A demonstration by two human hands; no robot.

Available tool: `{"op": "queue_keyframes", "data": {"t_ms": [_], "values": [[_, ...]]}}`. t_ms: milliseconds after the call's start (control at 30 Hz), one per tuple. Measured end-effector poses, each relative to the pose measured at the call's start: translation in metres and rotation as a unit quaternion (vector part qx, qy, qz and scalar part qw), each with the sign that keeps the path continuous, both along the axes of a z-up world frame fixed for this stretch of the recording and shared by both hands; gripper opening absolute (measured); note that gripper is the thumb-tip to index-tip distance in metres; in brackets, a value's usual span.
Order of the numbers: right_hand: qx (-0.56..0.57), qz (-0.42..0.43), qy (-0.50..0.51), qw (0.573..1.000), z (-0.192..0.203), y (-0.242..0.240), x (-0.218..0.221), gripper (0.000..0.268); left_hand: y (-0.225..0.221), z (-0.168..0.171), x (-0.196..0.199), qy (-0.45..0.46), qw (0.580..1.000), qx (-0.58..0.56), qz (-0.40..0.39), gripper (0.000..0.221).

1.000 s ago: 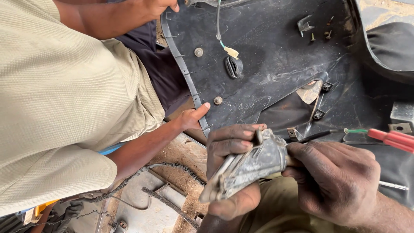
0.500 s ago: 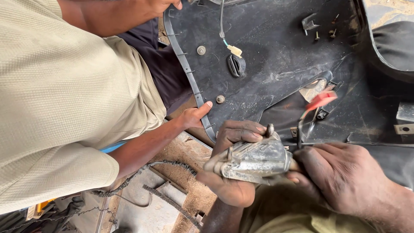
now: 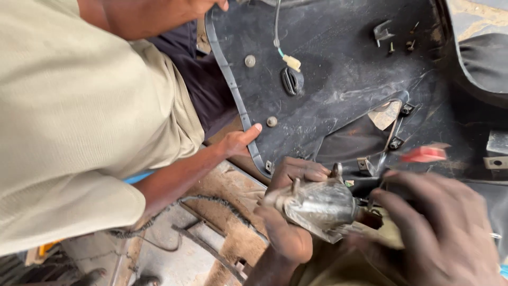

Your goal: The person removes a light assembly from a plastic panel using a screwdriver, then detaches the bulb and wiring. Finally, they reinsert the bulb into the housing and secure the assembly back onto the panel.

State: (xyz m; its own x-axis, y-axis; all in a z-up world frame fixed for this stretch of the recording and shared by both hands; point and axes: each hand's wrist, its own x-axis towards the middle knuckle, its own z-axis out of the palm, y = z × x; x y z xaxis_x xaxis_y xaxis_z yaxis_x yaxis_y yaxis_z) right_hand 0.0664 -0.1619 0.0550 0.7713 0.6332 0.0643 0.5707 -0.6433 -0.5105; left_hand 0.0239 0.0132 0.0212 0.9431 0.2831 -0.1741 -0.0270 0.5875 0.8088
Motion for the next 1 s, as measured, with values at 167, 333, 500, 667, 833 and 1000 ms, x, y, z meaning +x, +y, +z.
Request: {"op": "queue_keyframes", "data": {"t_ms": [167, 333, 500, 667, 833, 1000], "values": [[0.139, 0.059, -0.009, 0.989, -0.01, -0.009, 0.0, 0.07, -0.023, 0.046, -0.004, 0.034, 0.935, 0.353, -0.004, 0.051], [0.098, 0.125, 0.241, 0.957, -0.046, -0.033, -0.016, 0.088, -0.024, 0.031, -0.033, -0.037, 0.892, 0.45, -0.022, 0.021], [0.069, 0.175, 0.174, 0.967, -0.062, -0.046, -0.026, 0.079, -0.025, 0.026, -0.034, -0.051, 0.9, 0.432, -0.013, 0.025], [0.041, 0.138, 0.2, 0.969, -0.055, -0.049, -0.029, 0.062, -0.019, 0.032, -0.032, -0.041, 0.909, 0.408, -0.077, 0.024], [0.048, 0.152, 0.104, 0.982, -0.068, -0.052, -0.037, 0.045, -0.019, 0.029, -0.031, -0.041, 0.926, 0.363, -0.091, 0.021], [0.056, 0.112, 0.135, 0.983, -0.06, -0.048, -0.033, 0.039, -0.017, 0.022, -0.029, -0.08, 0.926, 0.357, -0.094, 0.019]]}}
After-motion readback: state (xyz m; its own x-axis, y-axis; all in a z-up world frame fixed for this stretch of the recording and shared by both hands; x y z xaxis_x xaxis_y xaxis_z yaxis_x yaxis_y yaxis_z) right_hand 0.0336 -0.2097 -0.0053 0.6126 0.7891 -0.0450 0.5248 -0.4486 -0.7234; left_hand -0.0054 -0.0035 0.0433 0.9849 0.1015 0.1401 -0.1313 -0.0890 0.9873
